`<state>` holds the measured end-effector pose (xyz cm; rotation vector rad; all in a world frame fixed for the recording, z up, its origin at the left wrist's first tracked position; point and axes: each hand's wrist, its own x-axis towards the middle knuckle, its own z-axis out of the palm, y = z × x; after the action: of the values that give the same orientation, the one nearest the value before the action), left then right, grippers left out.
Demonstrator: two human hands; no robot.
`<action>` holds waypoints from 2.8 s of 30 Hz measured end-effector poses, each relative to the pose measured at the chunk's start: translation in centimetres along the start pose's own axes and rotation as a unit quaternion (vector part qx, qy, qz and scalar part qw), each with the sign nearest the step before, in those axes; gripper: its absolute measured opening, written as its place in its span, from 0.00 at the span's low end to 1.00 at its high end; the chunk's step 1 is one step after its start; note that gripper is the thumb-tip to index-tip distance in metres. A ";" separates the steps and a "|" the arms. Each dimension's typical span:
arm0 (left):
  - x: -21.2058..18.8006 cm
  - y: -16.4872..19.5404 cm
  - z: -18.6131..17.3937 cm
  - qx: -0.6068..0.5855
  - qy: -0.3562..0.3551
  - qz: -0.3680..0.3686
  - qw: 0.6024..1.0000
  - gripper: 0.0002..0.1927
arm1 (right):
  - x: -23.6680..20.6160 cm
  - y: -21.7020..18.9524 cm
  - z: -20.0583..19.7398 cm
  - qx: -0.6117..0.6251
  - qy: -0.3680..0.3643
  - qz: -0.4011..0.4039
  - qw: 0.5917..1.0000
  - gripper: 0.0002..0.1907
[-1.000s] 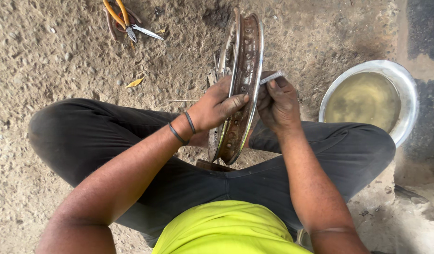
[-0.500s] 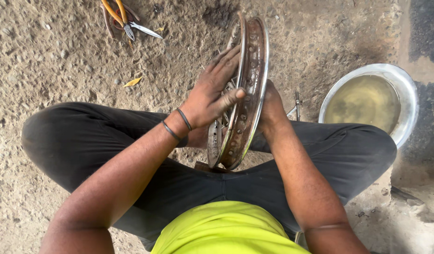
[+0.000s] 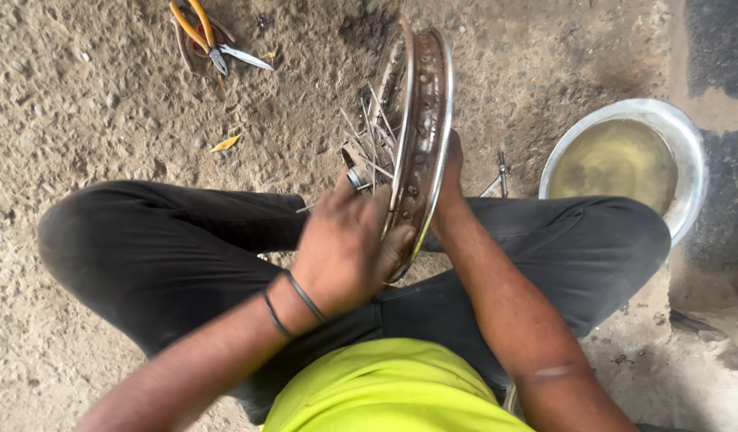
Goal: The person sits on the dirt floor and repairs a bicycle wheel rim. They use a small spoke wrench and pliers to adjust the tension of the spokes while rotating the rim and occasionally cleaning parts of it.
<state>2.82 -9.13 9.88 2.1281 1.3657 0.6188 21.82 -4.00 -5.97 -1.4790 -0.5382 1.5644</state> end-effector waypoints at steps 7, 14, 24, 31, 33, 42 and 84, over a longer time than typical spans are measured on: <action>-1.0 -3.1 3.2 -0.174 0.068 -0.009 0.982 0.14 | 0.5 0.8 -0.6 0.172 -0.040 -0.046 0.983 0.16; -0.6 -5.3 0.1 -0.183 0.021 -0.197 0.963 0.15 | -2.6 -1.6 -0.9 -0.011 -0.008 -0.160 0.987 0.12; 0.4 3.1 0.6 -0.172 0.105 0.162 0.966 0.10 | -13.1 -6.7 -0.1 -0.027 -0.105 -0.433 0.895 0.14; 3.1 0.1 -0.5 -0.091 0.147 0.116 0.978 0.11 | -9.2 -10.2 -3.8 -0.202 -0.033 -0.296 0.933 0.27; 4.6 -1.3 0.5 -0.106 0.138 0.057 0.983 0.15 | -7.7 -10.1 -4.9 -0.277 -0.113 -0.153 0.942 0.24; 5.8 -6.0 5.2 -0.206 0.059 -0.019 0.977 0.32 | -4.1 -4.5 -2.8 -0.244 -0.226 -0.144 0.932 0.19; 7.0 -7.9 6.9 -0.145 -0.045 0.041 0.988 0.45 | -1.3 -6.5 1.0 -0.011 -0.067 0.112 0.991 0.23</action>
<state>4.52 -1.24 0.20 1.9593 1.0722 0.6996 22.72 -1.55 0.16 -1.4992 -0.4813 1.8479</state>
